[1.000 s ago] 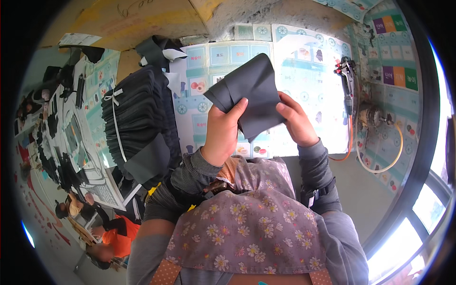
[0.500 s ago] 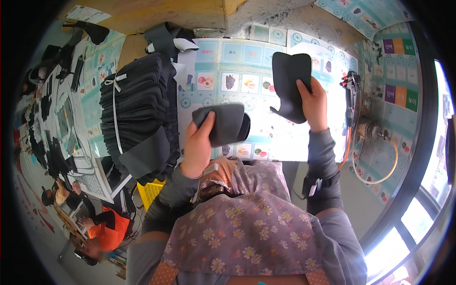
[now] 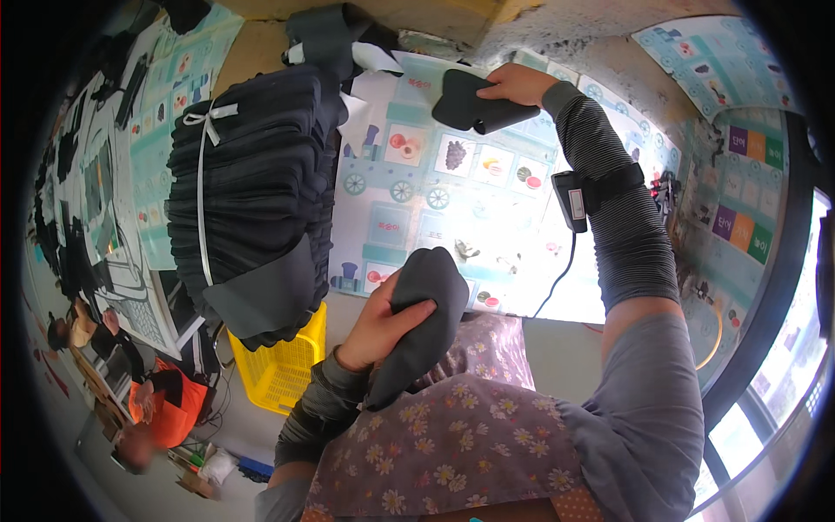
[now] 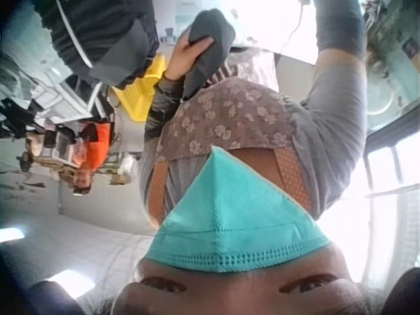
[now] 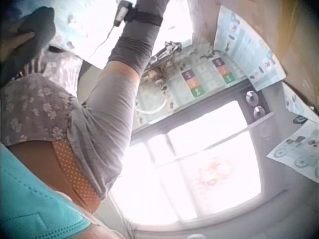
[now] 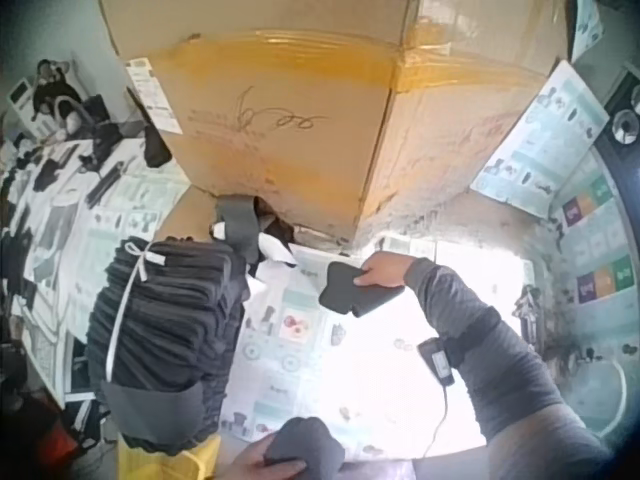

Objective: Organizing shoe upper components on a template, applying adhesive with a spray gun, and stacking them.

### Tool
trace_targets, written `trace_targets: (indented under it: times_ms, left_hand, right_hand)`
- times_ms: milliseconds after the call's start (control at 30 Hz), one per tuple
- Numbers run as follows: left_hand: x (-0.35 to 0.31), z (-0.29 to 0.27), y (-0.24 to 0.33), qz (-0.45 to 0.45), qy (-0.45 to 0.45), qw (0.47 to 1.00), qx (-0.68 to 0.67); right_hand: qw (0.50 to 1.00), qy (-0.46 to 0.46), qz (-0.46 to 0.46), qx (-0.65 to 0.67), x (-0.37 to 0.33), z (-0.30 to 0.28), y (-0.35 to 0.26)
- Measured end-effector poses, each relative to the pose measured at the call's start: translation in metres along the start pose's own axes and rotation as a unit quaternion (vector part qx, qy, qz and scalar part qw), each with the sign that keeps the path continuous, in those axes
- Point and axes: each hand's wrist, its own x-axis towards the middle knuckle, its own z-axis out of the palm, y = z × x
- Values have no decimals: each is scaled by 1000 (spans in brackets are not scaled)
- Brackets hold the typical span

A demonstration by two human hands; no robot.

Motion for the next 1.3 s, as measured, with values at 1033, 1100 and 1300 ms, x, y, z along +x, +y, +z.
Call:
trace_targets:
  times_ms: [1033, 1100, 1300]
  left_hand:
    - [25, -1, -9, -19, 36, 998, -48]
    - [26, 0, -9, -21, 42, 998, -45]
    - [26, 0, -10, -8, 64, 997, -31]
  right_hand:
    - [983, -25, 181, 13, -75, -39, 48]
    - [976, 13, 213, 50, -82, -31, 62]
    - [934, 206, 217, -197, -96, 8, 99]
